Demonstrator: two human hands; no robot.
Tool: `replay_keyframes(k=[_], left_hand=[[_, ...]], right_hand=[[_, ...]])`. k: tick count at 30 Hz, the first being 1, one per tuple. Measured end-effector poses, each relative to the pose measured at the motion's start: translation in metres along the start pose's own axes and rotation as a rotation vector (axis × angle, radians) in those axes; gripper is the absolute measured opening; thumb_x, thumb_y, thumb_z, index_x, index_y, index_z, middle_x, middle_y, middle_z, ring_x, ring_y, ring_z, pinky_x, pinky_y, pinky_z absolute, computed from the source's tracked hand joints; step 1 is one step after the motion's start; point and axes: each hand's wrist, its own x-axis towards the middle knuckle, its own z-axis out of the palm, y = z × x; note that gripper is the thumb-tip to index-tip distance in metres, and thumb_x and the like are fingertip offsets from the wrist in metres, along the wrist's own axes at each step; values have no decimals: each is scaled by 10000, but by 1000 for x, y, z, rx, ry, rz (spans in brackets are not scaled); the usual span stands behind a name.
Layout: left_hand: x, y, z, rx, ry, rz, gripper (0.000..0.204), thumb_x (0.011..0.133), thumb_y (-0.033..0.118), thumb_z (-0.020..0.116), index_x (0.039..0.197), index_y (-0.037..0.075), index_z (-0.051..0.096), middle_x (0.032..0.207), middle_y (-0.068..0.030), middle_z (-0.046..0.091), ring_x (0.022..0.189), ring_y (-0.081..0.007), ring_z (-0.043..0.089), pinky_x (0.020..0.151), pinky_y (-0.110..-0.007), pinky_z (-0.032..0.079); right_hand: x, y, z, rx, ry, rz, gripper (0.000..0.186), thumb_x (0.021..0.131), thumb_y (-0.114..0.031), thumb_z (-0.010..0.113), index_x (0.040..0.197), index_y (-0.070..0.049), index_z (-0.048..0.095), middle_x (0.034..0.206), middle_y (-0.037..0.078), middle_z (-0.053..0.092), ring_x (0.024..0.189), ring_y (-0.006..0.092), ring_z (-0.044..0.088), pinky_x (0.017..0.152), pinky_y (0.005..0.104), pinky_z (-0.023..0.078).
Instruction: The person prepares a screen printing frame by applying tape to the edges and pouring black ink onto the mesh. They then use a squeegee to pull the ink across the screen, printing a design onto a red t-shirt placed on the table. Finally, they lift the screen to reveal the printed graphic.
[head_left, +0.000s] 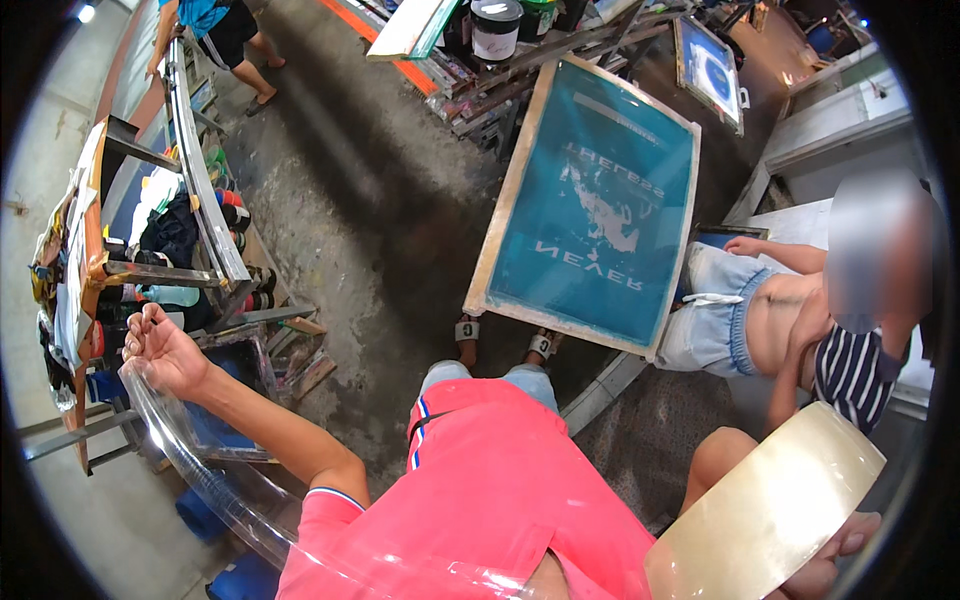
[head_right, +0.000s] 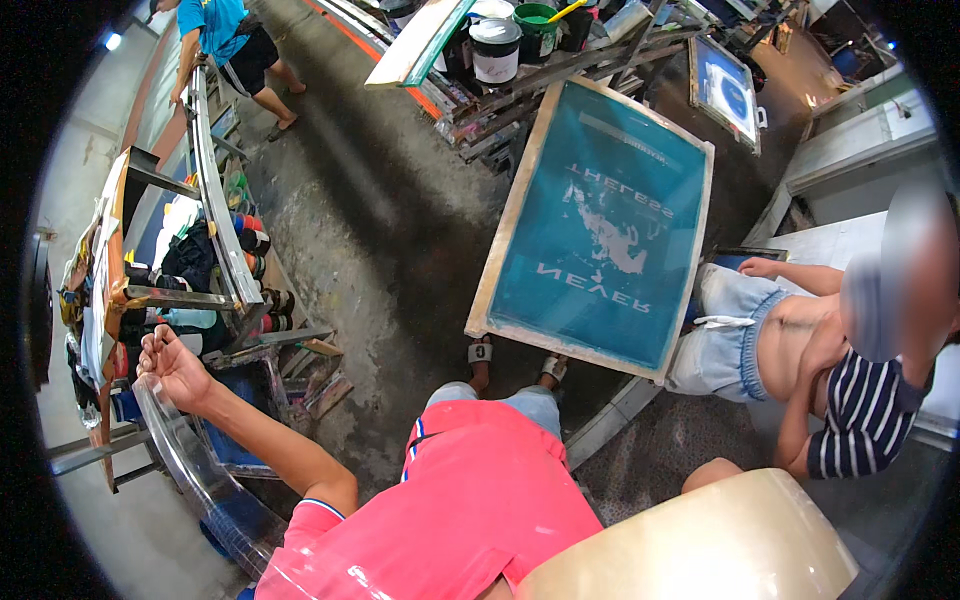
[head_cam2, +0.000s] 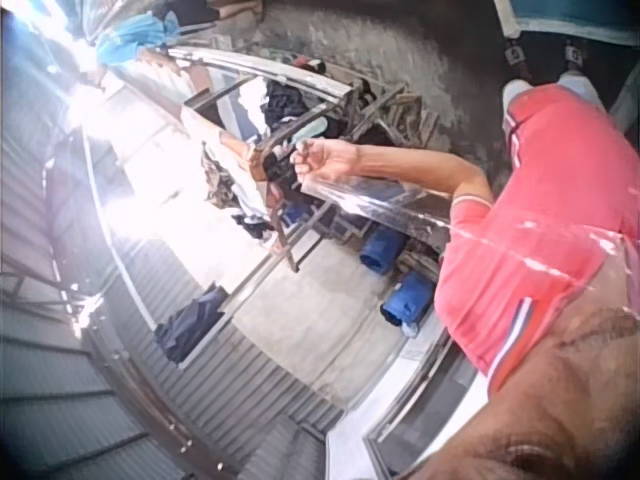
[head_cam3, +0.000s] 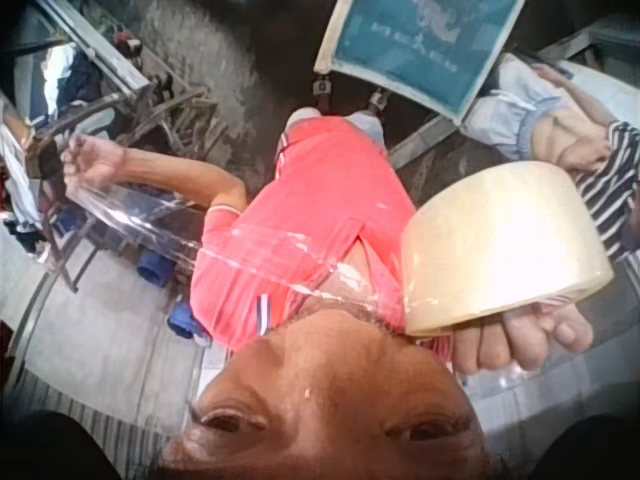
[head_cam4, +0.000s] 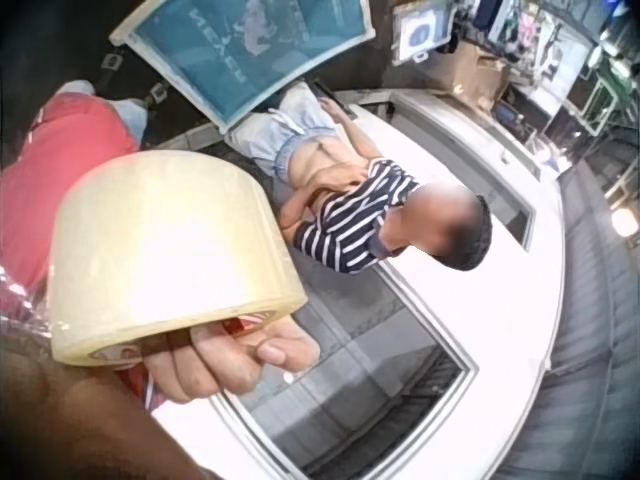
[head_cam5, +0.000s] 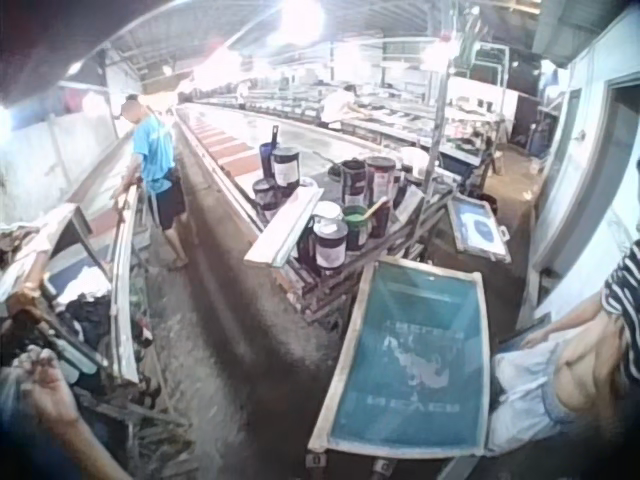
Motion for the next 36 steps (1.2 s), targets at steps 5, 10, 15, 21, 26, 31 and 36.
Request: replay_keyframes(k=[5, 10, 15, 21, 26, 31, 36], left_hand=[[-1, -17, 2, 45, 41, 3, 220, 720, 235, 790, 671, 43, 694, 764, -22, 638, 883, -204, 471, 848, -383, 355], [-5, -24, -7, 204, -27, 16, 166, 707, 173, 824, 685, 87, 683, 771, 17, 633, 910, -196, 487, 850, -384, 361], [-7, -36, -29, 270, 22, -29, 168, 743, 209, 825, 713, 117, 688, 790, 10, 635, 925, -197, 503, 871, -396, 373], [-49, -35, -76, 314, 95, -204, 136, 779, 183, 794, 747, 114, 682, 807, 5, 613, 967, -208, 496, 897, -400, 373], [-74, -54, -108, 331, 250, -251, 213, 784, 278, 793, 753, 108, 668, 819, 13, 606, 975, -210, 485, 895, -395, 379], [-87, -76, -135, 308, 314, -330, 249, 803, 317, 756, 745, 103, 643, 804, 16, 562, 971, -216, 478, 886, -398, 387], [-89, -92, -137, 359, 290, -370, 227, 844, 315, 726, 782, 112, 645, 832, 21, 569, 986, -211, 487, 910, -405, 381]], right_hand=[[-4, 17, 13, 53, 16, 52, 219, 816, -156, 684, 953, -11, 594, 911, 92, 626, 882, 174, 577, 740, 358, 499], [-33, 49, 32, 127, 55, 186, 229, 844, -146, 670, 1011, -4, 602, 959, 91, 640, 922, 149, 578, 737, 343, 502], [-105, 126, 103, 144, 105, 762, 244, 872, -136, 655, 1068, 2, 611, 1008, 90, 653, 962, 124, 578, 735, 328, 505], [-229, 241, 301, -52, -585, 646, 354, 829, -230, 734, 1101, -28, 632, 1011, 110, 672, 1041, 246, 618, 965, 443, 408], [-191, 302, 461, -107, -566, 275, 331, 854, -273, 694, 1135, -107, 641, 1094, 60, 658, 1162, 236, 567, 1010, 533, 327], [-191, 331, 538, -267, -531, 181, 378, 865, -267, 681, 1219, -148, 621, 1089, 32, 660, 1167, 232, 558, 1007, 541, 371], [-198, 341, 545, -266, -482, 123, 427, 868, -248, 676, 1279, -159, 602, 1133, 28, 656, 1205, 255, 535, 1023, 513, 379]])
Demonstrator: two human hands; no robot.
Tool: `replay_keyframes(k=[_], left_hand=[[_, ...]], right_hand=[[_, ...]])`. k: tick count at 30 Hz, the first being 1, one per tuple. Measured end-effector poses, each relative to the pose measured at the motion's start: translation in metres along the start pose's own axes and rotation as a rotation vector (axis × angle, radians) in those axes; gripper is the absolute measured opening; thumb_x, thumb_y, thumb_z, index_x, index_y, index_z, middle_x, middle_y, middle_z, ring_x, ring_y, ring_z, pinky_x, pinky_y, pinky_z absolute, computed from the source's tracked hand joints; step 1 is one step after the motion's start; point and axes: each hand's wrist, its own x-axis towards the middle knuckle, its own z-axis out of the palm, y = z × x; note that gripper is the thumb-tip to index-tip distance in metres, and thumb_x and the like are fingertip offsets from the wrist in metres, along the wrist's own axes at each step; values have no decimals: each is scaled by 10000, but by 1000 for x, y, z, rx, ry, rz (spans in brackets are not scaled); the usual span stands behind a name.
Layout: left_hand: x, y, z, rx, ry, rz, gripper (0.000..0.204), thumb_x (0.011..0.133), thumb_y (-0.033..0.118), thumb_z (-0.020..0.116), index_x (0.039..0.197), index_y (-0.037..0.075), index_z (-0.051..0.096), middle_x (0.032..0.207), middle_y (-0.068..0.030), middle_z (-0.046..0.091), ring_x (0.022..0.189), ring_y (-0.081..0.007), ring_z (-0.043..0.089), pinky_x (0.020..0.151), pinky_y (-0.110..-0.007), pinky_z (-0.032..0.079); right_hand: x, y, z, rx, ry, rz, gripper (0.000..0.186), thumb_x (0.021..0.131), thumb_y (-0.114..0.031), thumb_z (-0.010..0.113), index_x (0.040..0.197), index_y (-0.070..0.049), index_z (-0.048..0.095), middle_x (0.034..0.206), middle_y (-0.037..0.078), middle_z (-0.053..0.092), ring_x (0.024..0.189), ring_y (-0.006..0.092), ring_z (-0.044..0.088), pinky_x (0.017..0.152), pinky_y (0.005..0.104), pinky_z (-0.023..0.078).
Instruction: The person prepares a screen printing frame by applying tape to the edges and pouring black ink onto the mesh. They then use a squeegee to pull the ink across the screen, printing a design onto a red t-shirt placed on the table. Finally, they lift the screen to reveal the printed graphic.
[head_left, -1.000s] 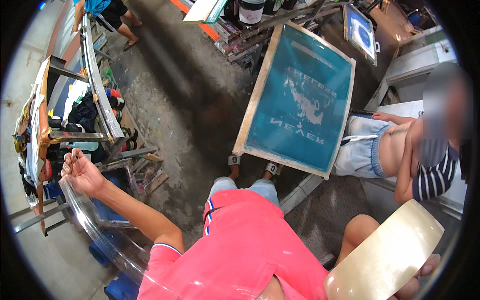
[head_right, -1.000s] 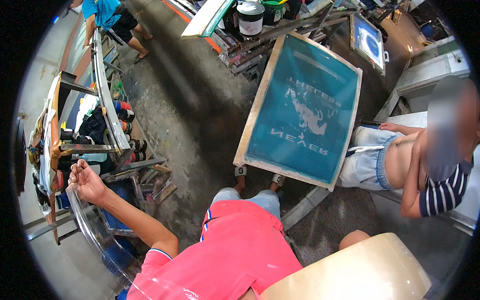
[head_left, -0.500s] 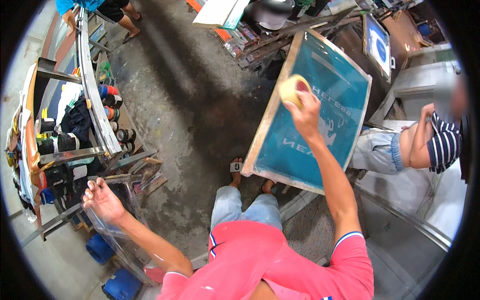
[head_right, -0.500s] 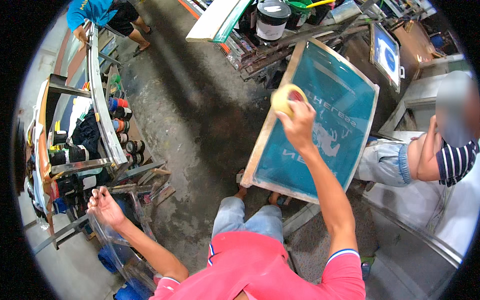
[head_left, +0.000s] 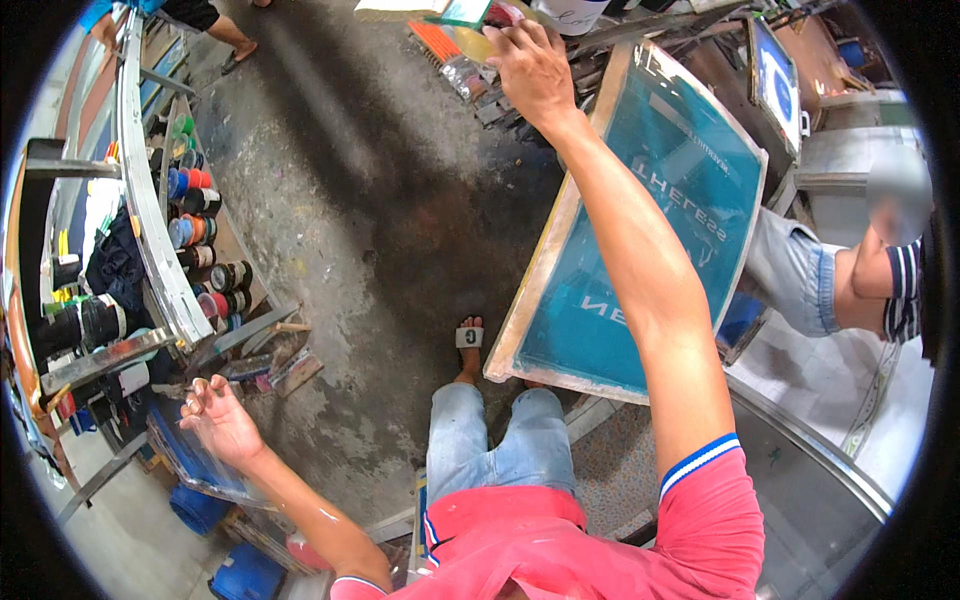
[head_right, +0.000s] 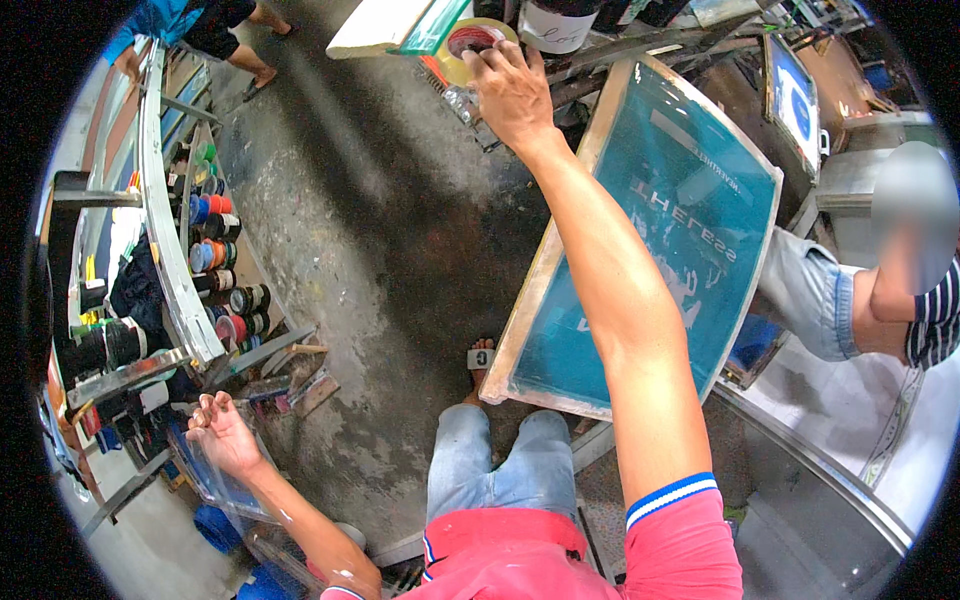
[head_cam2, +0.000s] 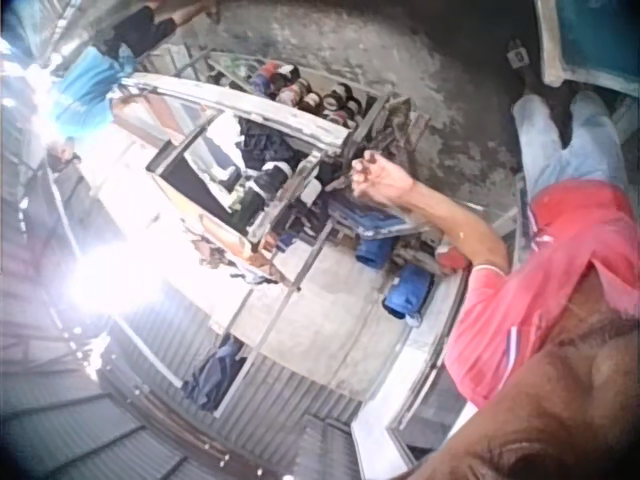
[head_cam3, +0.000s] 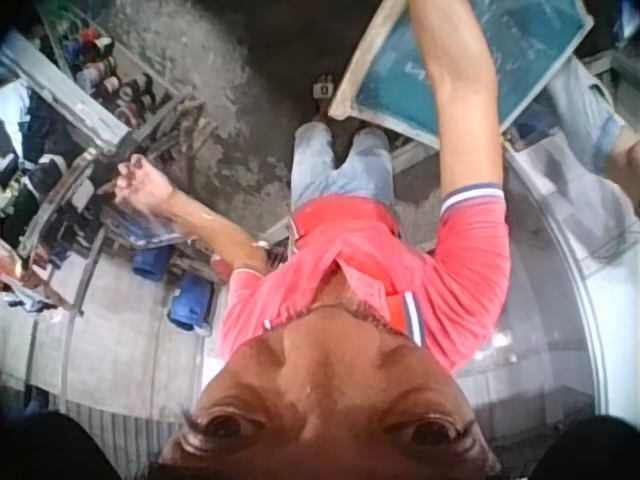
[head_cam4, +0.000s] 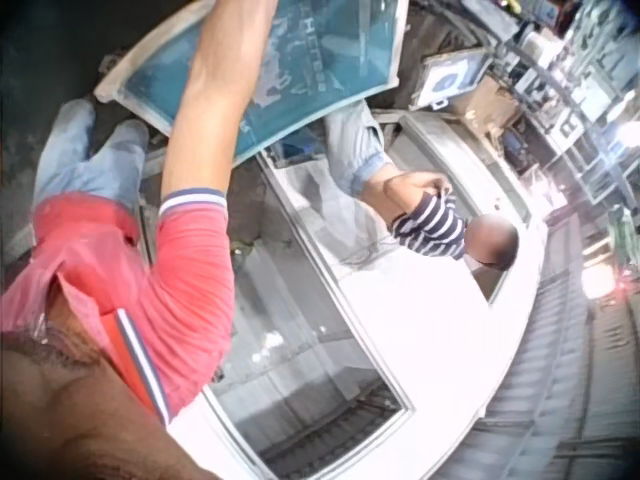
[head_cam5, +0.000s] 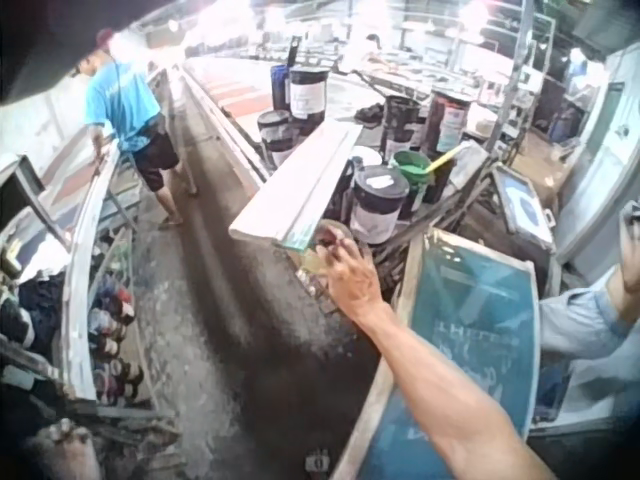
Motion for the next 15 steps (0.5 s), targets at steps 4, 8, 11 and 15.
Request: replay_keyframes(k=[4, 8, 11, 15], left_hand=[[5, -13, 1, 18, -84, -18, 219, 860, 320, 721, 801, 120, 653, 854, 26, 586, 993, -199, 491, 920, -404, 377], [5, -23, 15, 51, -90, -19, 214, 864, 320, 720, 798, 125, 661, 855, 27, 593, 992, -196, 491, 923, -394, 369], [1, -21, 6, 11, -103, -24, 192, 862, 291, 730, 788, 126, 666, 851, 24, 597, 992, -200, 492, 921, -393, 366], [7, -24, 23, 3, -120, -39, 162, 847, 244, 745, 774, 121, 669, 832, 13, 603, 994, -213, 493, 918, -409, 364]], right_hand=[[0, 3, -3, -70, 7, 59, 485, 849, -219, 688, 1313, -139, 571, 1284, 69, 591, 1332, 276, 449, 1073, 560, 356], [-6, -21, -43, 71, 97, 269, 571, 814, -210, 730, 1338, -74, 549, 1376, 138, 529, 1364, 313, 421, 1076, 593, 357], [-32, -61, -136, 931, 65, 571, 603, 754, -260, 803, 1261, -8, 597, 1259, 178, 614, 1253, 344, 536, 1067, 502, 401], [-91, -114, -310, 1631, 188, 274, 360, 801, -282, 790, 1031, -22, 695, 1098, 157, 670, 1018, 324, 627, 844, 413, 479]])
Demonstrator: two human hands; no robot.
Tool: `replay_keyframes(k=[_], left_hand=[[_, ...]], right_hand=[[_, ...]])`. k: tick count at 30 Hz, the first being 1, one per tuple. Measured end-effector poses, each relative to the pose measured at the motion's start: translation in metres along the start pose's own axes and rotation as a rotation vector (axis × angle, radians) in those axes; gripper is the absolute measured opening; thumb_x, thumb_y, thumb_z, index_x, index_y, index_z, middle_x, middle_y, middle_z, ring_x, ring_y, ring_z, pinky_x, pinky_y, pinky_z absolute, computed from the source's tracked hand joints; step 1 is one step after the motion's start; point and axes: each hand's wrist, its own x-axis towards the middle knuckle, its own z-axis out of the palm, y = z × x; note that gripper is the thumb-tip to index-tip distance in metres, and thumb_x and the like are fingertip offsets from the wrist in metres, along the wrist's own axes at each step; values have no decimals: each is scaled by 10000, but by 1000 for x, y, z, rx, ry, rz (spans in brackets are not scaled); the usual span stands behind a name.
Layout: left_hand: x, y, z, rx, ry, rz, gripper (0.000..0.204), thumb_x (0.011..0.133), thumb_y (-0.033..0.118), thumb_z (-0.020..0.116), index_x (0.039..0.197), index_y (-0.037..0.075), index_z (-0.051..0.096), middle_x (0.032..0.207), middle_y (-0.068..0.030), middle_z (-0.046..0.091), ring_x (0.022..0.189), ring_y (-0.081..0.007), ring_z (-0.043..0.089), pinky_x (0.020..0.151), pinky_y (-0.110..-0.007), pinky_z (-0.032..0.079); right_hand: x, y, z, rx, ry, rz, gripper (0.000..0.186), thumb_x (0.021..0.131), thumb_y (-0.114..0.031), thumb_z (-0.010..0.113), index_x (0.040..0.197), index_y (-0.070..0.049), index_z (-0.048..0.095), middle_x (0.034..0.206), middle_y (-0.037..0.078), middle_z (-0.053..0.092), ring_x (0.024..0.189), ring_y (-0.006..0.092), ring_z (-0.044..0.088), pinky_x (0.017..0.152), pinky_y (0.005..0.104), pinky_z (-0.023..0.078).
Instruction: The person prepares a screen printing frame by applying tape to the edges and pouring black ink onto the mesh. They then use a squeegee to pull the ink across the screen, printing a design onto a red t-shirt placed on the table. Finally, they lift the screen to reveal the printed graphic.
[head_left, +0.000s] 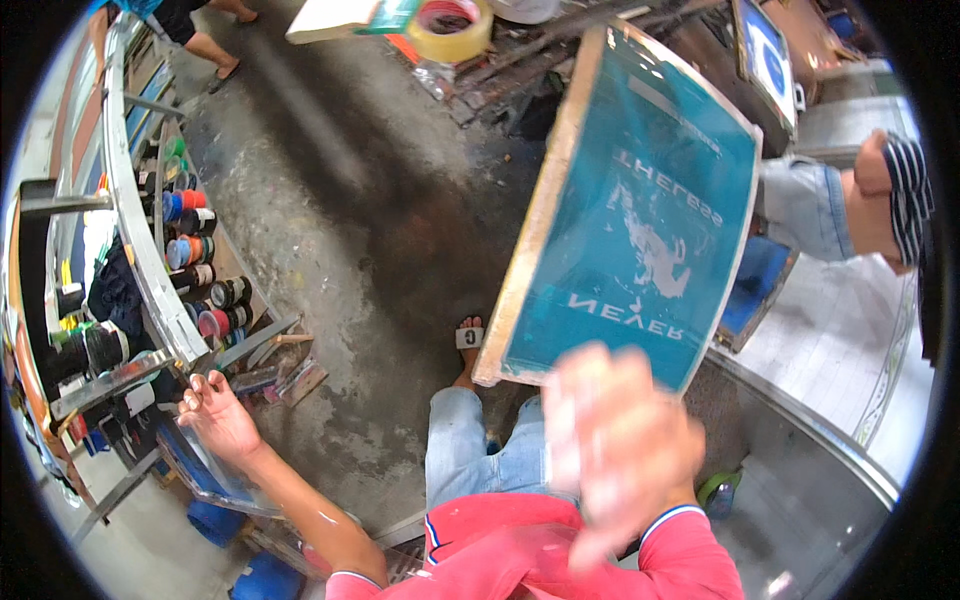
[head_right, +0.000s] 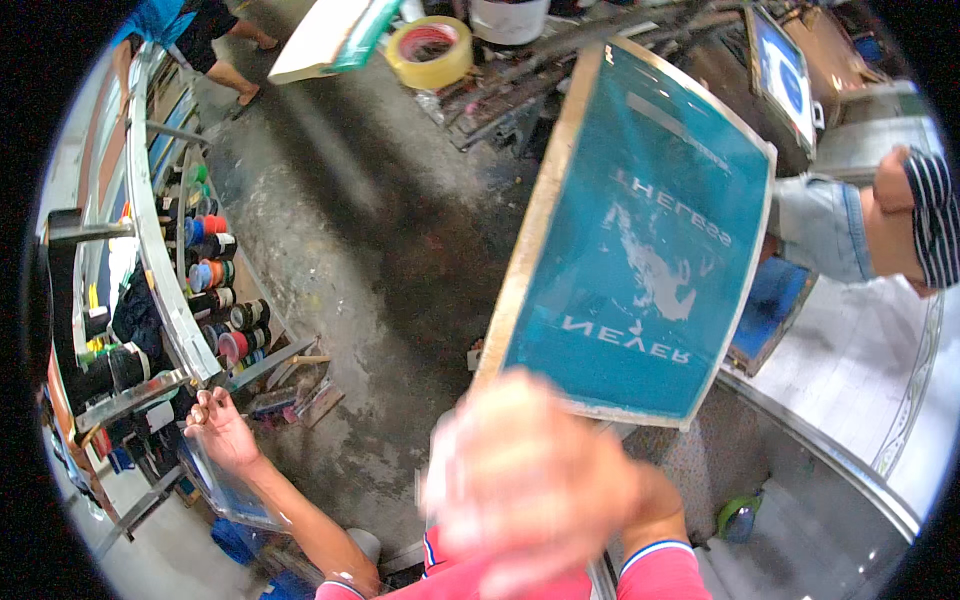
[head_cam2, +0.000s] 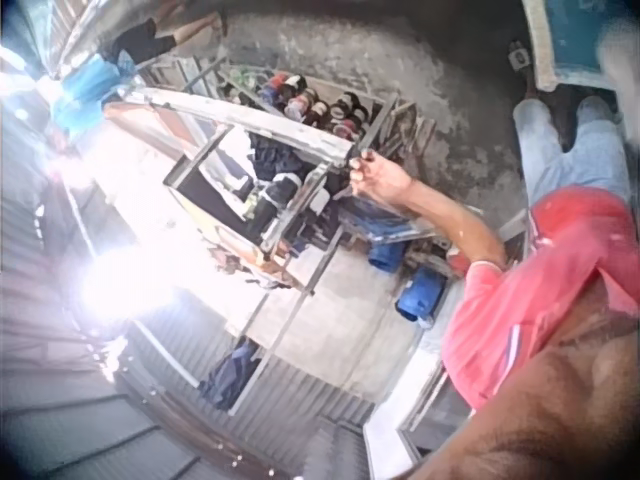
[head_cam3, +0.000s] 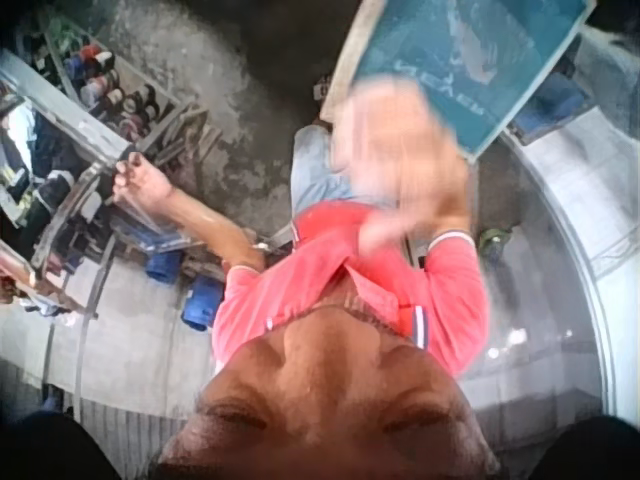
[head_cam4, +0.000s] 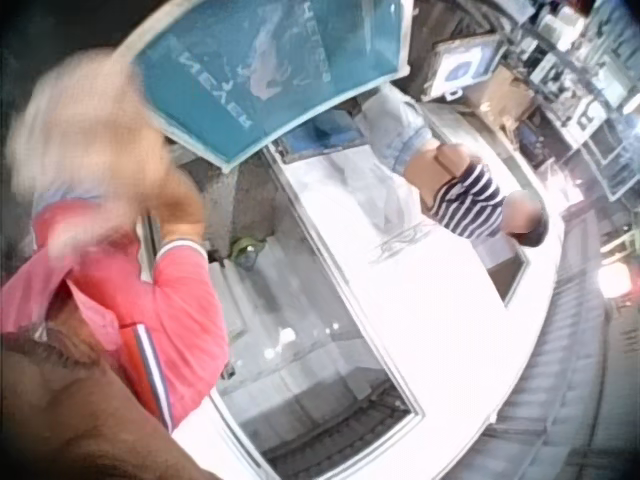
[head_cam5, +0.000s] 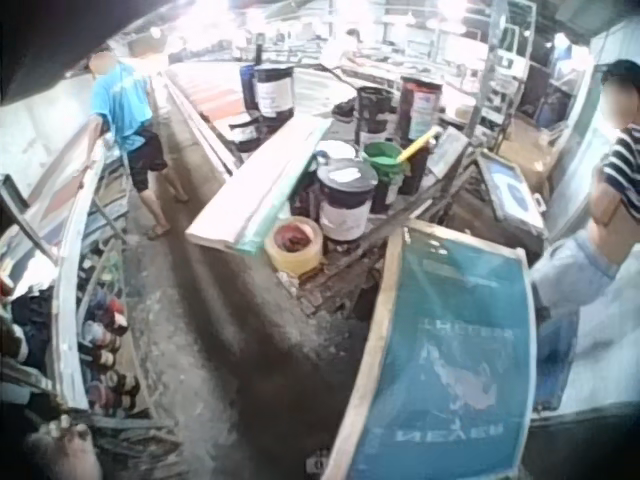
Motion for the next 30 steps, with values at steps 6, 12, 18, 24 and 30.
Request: replay_keyframes(k=[6, 12, 18, 24, 30], left_hand=[[4, -67, 72, -43, -115, -103, 161, 847, 178, 751, 781, 80, 643, 808, -15, 585, 954, -235, 507, 933, -443, 395], [-76, -155, 115, 184, -339, -406, 170, 890, 204, 722, 876, 54, 643, 899, -16, 609, 959, -193, 549, 898, -385, 463], [-188, -270, 147, 693, -278, -668, 96, 910, 88, 701, 904, 42, 617, 836, -10, 604, 769, -109, 532, 728, -265, 433], [-218, -342, 164, 881, -220, -559, 146, 854, 90, 766, 818, 40, 633, 736, -4, 587, 671, -86, 497, 629, -231, 386], [-223, -358, 163, 977, -208, -397, 153, 848, 99, 787, 826, 34, 650, 718, 11, 611, 603, -47, 477, 519, -198, 335]], right_hand=[[-57, -96, -19, 136, 70, -95, 113, 886, -103, 657, 922, -10, 709, 933, 143, 686, 839, 260, 631, 647, 376, 454], [-195, -124, -103, -169, 806, 253, 209, 902, -198, 675, 793, -29, 615, 758, 115, 623, 645, 209, 570, 573, 333, 469], [-365, -99, -220, -290, 1372, 753, 86, 913, -99, 656, 926, -23, 618, 817, 56, 642, 709, 112, 565, 618, 244, 415], [-422, -37, -289, -301, 1402, 899, 137, 902, -132, 698, 963, -12, 675, 848, 54, 684, 725, 106, 598, 606, 239, 429], [-429, 3, -315, -526, 1363, 945, 170, 863, -99, 753, 969, 29, 717, 863, 27, 693, 761, 68, 594, 637, 200, 431]])
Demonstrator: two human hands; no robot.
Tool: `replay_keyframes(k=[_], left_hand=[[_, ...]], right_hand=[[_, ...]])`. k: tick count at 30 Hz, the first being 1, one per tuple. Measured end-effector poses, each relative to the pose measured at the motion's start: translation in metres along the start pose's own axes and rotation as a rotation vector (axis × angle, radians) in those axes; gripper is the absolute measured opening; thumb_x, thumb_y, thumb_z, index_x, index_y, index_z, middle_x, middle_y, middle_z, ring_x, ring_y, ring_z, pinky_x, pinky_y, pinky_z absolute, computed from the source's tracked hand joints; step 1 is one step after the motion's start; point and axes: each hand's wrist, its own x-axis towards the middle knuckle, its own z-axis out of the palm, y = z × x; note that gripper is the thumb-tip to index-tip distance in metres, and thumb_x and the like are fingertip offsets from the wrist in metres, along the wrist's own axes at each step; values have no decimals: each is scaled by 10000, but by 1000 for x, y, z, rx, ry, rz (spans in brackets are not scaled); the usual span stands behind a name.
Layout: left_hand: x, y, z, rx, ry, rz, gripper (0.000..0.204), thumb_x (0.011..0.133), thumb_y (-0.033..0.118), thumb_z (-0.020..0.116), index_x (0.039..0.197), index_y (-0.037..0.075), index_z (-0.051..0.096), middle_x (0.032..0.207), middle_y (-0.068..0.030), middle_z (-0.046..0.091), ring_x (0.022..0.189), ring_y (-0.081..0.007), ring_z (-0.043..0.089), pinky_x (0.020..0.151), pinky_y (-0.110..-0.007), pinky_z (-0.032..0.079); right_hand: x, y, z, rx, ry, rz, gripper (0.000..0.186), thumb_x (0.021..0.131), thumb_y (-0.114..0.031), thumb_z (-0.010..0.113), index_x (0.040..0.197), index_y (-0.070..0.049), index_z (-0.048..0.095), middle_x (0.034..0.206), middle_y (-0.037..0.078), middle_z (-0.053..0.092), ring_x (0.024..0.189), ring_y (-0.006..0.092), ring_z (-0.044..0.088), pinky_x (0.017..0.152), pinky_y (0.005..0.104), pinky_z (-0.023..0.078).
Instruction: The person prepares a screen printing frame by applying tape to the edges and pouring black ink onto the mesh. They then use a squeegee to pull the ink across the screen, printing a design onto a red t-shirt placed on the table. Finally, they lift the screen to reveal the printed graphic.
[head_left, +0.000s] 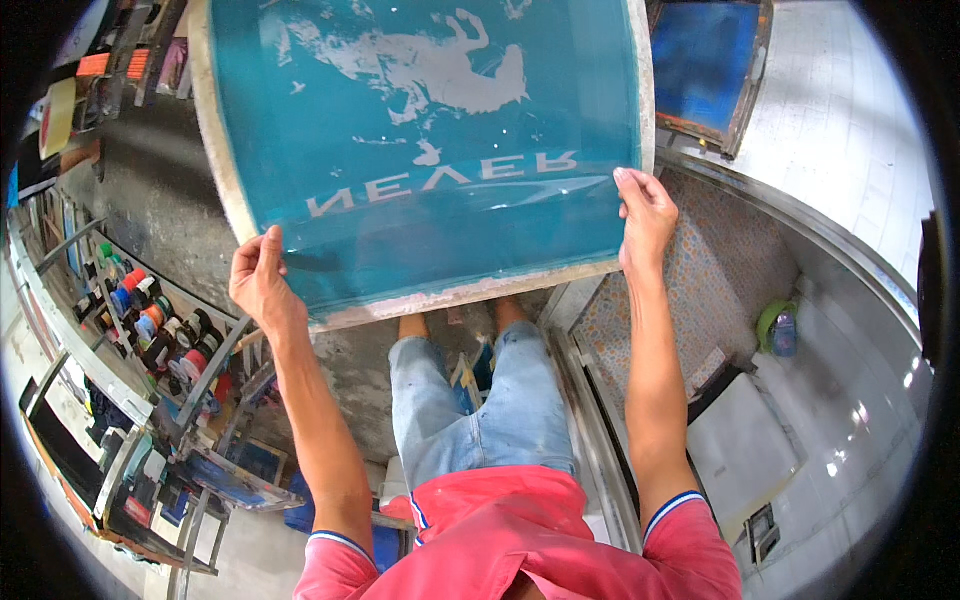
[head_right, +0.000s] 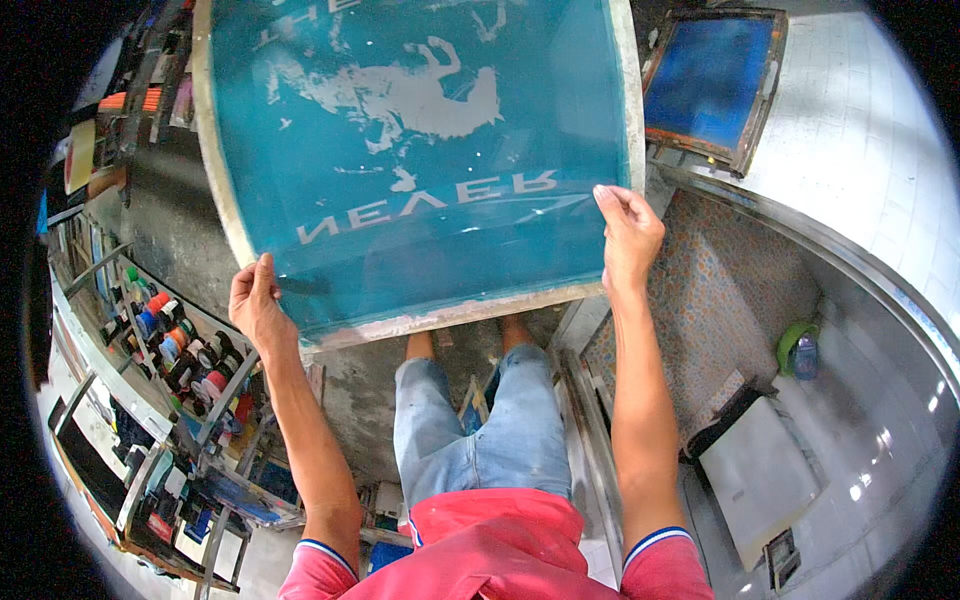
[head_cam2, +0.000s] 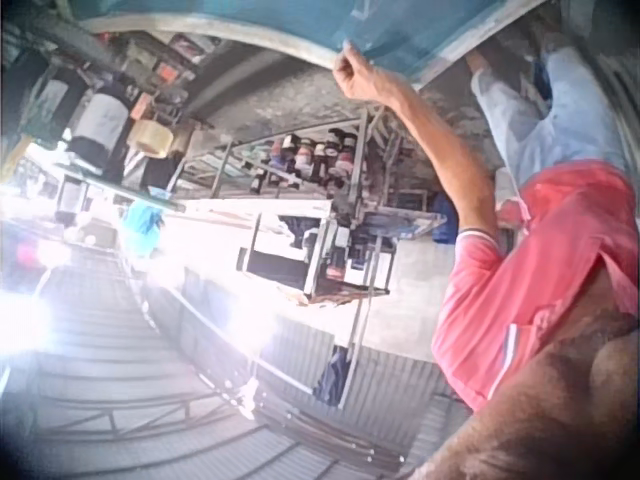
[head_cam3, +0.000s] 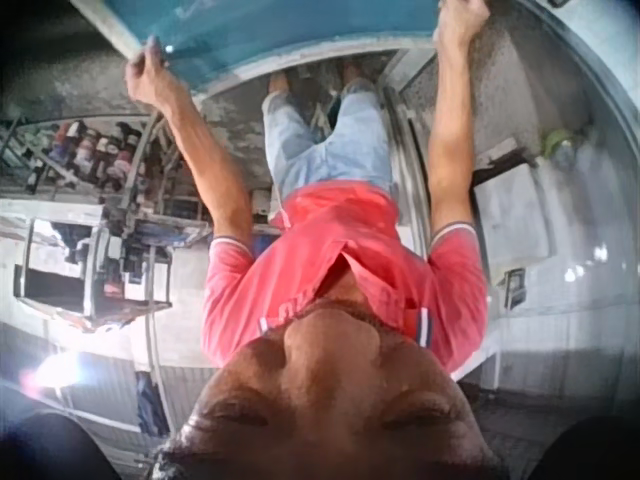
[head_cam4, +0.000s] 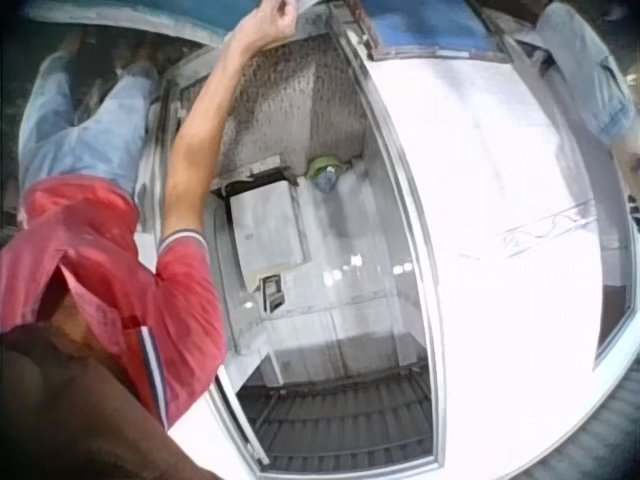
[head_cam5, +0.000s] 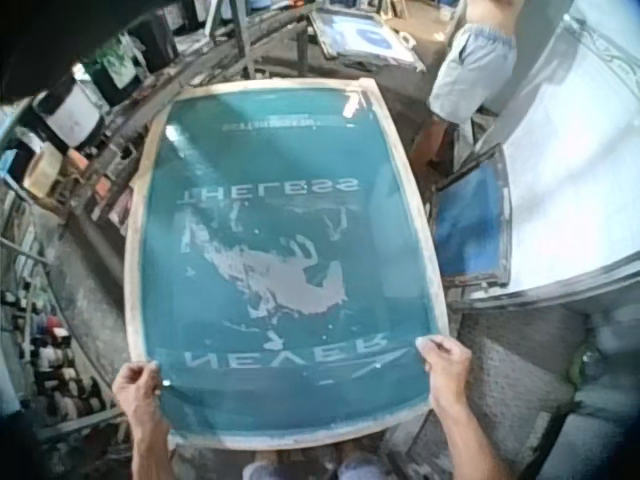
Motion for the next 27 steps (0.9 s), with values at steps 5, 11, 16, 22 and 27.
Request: replay_keyframes(k=[5, 11, 16, 22, 27], left_hand=[[1, -3, 0, -24, -21, 36, 231, 861, 92, 773, 1043, -17, 684, 743, 4, 621, 615, -56, 486, 537, -196, 359], [4, -12, -7, 48, 20, 10, 217, 826, 122, 812, 966, -17, 722, 775, -8, 659, 647, -42, 494, 578, -188, 363], [4, -11, -2, 40, 75, -13, 181, 823, 130, 817, 898, 1, 715, 762, -1, 656, 621, -37, 489, 554, -184, 339], [2, -8, 11, 101, 140, 23, 178, 821, 163, 823, 867, 32, 713, 718, 23, 634, 581, -26, 470, 526, -189, 306], [4, -7, 11, 157, 146, 50, 182, 815, 161, 826, 859, 17, 724, 716, 27, 636, 592, -26, 469, 542, -191, 315]], right_hand=[[1, 7, 11, 27, 31, -95, 171, 859, -59, 755, 993, 42, 721, 883, 42, 705, 804, 86, 615, 747, 217, 482], [2, 11, 16, -86, 62, -117, 294, 839, -29, 767, 1109, 63, 693, 867, 51, 699, 797, 89, 616, 769, 222, 500], [8, 18, 18, 26, 43, -233, 519, 839, 3, 761, 1301, 84, 538, 798, 15, 646, 742, 47, 565, 725, 187, 461], [8, 22, 27, -78, 116, -313, 502, 840, -48, 781, 1270, 75, 554, 784, 15, 644, 718, 39, 540, 688, 174, 425], [13, 27, 27, -78, 116, -323, 499, 830, -58, 790, 1257, 69, 565, 787, 18, 645, 709, 42, 538, 667, 179, 424]])
